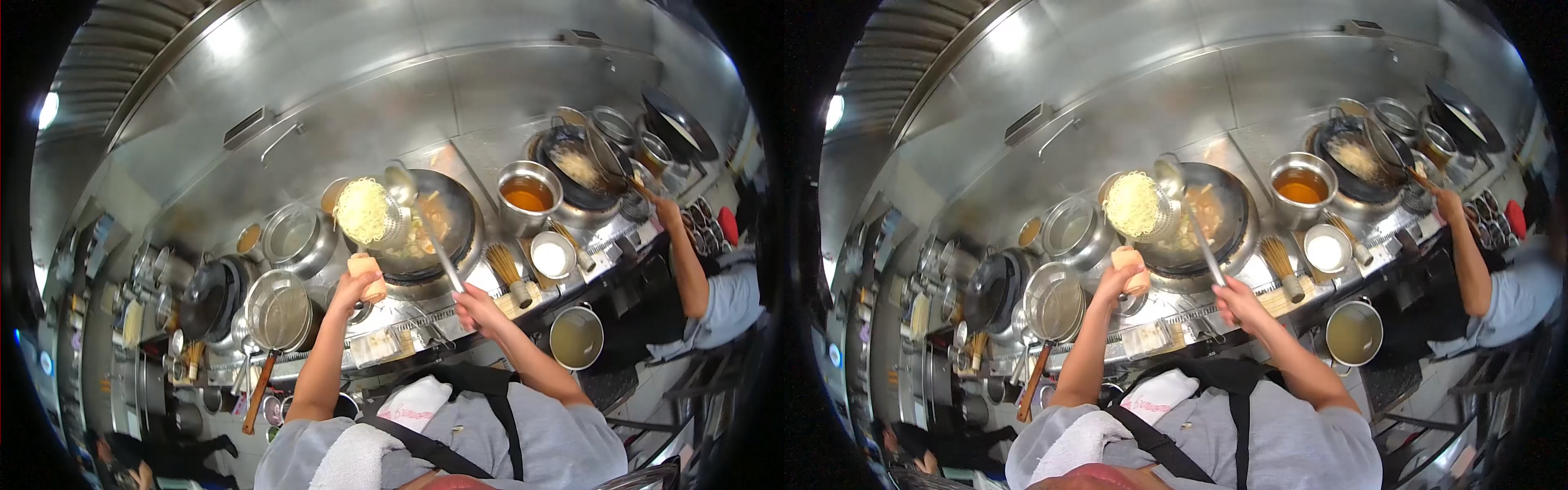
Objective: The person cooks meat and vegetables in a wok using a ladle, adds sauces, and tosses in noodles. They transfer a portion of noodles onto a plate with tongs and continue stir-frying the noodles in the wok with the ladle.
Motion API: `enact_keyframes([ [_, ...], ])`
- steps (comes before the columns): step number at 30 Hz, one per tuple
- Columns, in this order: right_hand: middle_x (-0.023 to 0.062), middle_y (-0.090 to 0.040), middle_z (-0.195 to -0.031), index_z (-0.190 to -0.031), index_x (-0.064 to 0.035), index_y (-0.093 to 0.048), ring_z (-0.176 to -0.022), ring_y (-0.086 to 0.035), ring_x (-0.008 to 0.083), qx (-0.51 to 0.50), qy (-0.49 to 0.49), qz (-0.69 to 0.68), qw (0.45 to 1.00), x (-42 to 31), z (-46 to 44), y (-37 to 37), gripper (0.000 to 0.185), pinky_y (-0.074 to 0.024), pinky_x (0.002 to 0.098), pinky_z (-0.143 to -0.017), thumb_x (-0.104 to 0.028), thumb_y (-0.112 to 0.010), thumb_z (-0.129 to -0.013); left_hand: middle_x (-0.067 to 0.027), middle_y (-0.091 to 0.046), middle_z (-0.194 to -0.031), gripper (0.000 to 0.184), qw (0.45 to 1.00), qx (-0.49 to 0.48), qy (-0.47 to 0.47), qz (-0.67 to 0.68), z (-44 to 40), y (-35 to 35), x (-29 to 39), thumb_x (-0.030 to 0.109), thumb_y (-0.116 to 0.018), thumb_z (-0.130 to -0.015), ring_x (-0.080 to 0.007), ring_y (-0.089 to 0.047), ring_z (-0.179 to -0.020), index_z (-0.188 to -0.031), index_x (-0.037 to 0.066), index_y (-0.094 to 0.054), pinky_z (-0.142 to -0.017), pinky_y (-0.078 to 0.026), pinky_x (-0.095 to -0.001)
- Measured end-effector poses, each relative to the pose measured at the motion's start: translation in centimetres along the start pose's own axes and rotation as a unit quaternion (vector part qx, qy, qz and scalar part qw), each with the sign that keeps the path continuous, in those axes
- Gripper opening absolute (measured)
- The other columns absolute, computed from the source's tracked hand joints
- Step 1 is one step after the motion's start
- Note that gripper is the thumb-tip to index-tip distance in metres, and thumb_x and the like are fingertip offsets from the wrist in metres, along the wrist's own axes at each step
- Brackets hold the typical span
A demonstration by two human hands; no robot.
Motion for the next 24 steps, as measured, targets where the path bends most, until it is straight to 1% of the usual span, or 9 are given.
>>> enact_keyframes([
  [2, -0.0047, -0.042, -0.064, -0.111, -0.0139, -0.049, -0.045, -0.036, 0.0051, -0.103, -0.066, -0.218, 0.968, 0.6, -3.9, -1.7, 0.014, -0.0291, 0.0216, -0.037, -0.017, -0.052, -0.098, -0.0115, -0.067, -0.096, 0.046, 0.998, -0.011, -0.047, -0.029, -3.4, -1.8, 0.1, 0.02, -0.079, -0.073, -0.0215, -0.067, -0.083, -0.109, -0.002, -0.061, -0.073, -0.054, -0.0321],
  [7, -0.0038, -0.044, -0.065, -0.108, -0.0127, -0.05, -0.046, -0.037, 0.0049, -0.036, -0.071, -0.177, 0.981, -0.1, -5.6, -0.1, 0.013, -0.0297, 0.0221, -0.038, -0.015, -0.054, -0.096, -0.0135, -0.071, -0.098, 0.049, 0.975, 0.067, -0.133, -0.166, -8.2, -1.5, 1.6, 0.023, -0.081, -0.07, -0.0221, -0.069, -0.086, -0.106, -0.005, -0.063, -0.075, -0.054, -0.0326],
  [10, -0.0018, -0.048, -0.065, -0.104, -0.0077, -0.053, -0.046, -0.042, 0.0062, 0.048, 0.005, 0.115, 0.992, -1.6, -6.1, 4.3, 0.014, -0.0338, 0.0241, -0.038, -0.011, -0.057, -0.091, -0.0186, -0.07, -0.097, 0.056, 0.938, 0.091, -0.161, -0.295, -6.3, -0.5, 4.3, 0.03, -0.082, -0.065, -0.0287, -0.069, -0.089, -0.107, -0.003, -0.064, -0.079, -0.053, -0.0341],
  [11, 0.0018, -0.052, -0.065, -0.11, -0.0016, -0.054, -0.045, -0.047, 0.01, 0.062, 0.047, 0.21, 0.975, -2.5, -6.6, 6.1, 0.028, -0.0397, 0.0282, -0.038, -0.013, -0.062, -0.086, -0.0201, -0.069, -0.097, 0.059, 0.907, 0.103, -0.165, -0.372, -5.2, -0.5, 5.5, 0.032, -0.082, -0.064, -0.0319, -0.068, -0.091, -0.109, -0.001, -0.064, -0.08, -0.053, -0.0354],
  [12, 0.0058, -0.057, -0.069, -0.117, -0.0013, -0.054, -0.049, -0.052, 0.0143, 0.088, 0.08, 0.299, 0.947, -4.1, -5.7, 7.1, 0.035, -0.0435, 0.0305, -0.043, -0.013, -0.062, -0.085, -0.0212, -0.063, -0.1, 0.06, 0.863, 0.13, -0.169, -0.457, -5.8, 0.3, 5.2, 0.037, -0.079, -0.066, -0.0361, -0.064, -0.092, -0.112, 0.003, -0.064, -0.082, -0.052, -0.0404],
  [15, 0.0172, -0.068, -0.085, -0.127, -0.0045, -0.055, -0.07, -0.067, 0.0306, 0.189, 0.234, 0.512, 0.805, -8.2, -3.1, 9.5, 0.046, -0.0523, 0.039, -0.064, -0.014, -0.062, -0.082, -0.0209, -0.053, -0.102, 0.057, 0.819, 0.194, -0.216, -0.496, -3.6, 1.5, 8.0, 0.04, -0.077, -0.069, -0.0392, -0.061, -0.092, -0.111, 0.005, -0.063, -0.08, -0.051, -0.0455],
  [18, 0.0219, -0.067, -0.089, -0.127, -0.0081, -0.055, -0.087, -0.064, 0.0404, 0.236, 0.224, 0.585, 0.743, -13.6, 1.1, 7.7, 0.046, -0.051, 0.0477, -0.078, -0.012, -0.06, -0.082, -0.0207, -0.049, -0.101, 0.046, 0.779, 0.226, -0.266, -0.521, -2.0, 2.1, 10.5, 0.04, -0.074, -0.074, -0.0409, -0.061, -0.086, -0.099, 0.005, -0.059, -0.076, -0.051, -0.047],
  [22, 0.0227, -0.067, -0.091, -0.127, -0.0072, -0.055, -0.09, -0.063, 0.0412, 0.239, 0.213, 0.627, 0.71, -16.8, 1.4, 5.5, 0.046, -0.051, 0.0481, -0.079, -0.009, -0.059, -0.081, -0.0208, -0.049, -0.102, 0.043, 0.774, 0.169, -0.279, -0.543, 0.6, 1.6, 11.2, 0.04, -0.074, -0.074, -0.0412, -0.061, -0.082, -0.099, 0.008, -0.059, -0.073, -0.052, -0.0489],
  [24, 0.0236, -0.068, -0.096, -0.128, -0.0026, -0.054, -0.092, -0.067, 0.0352, 0.219, 0.261, 0.598, 0.725, -17.1, 0.6, 5.0, 0.048, -0.0513, 0.0425, -0.083, -0.01, -0.061, -0.082, -0.0207, -0.049, -0.101, 0.043, 0.786, 0.188, -0.258, -0.529, 0.8, 2.6, 10.2, 0.039, -0.074, -0.074, -0.041, -0.061, -0.083, -0.1, 0.008, -0.06, -0.074, -0.052, -0.0487],
])
Point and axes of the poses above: each hand's wrist, its own z-axis away from the middle knuckle, its own y-axis out of the back of the hand, x = y × z, the point moved 10 cm from there along -z, towards the middle knuckle
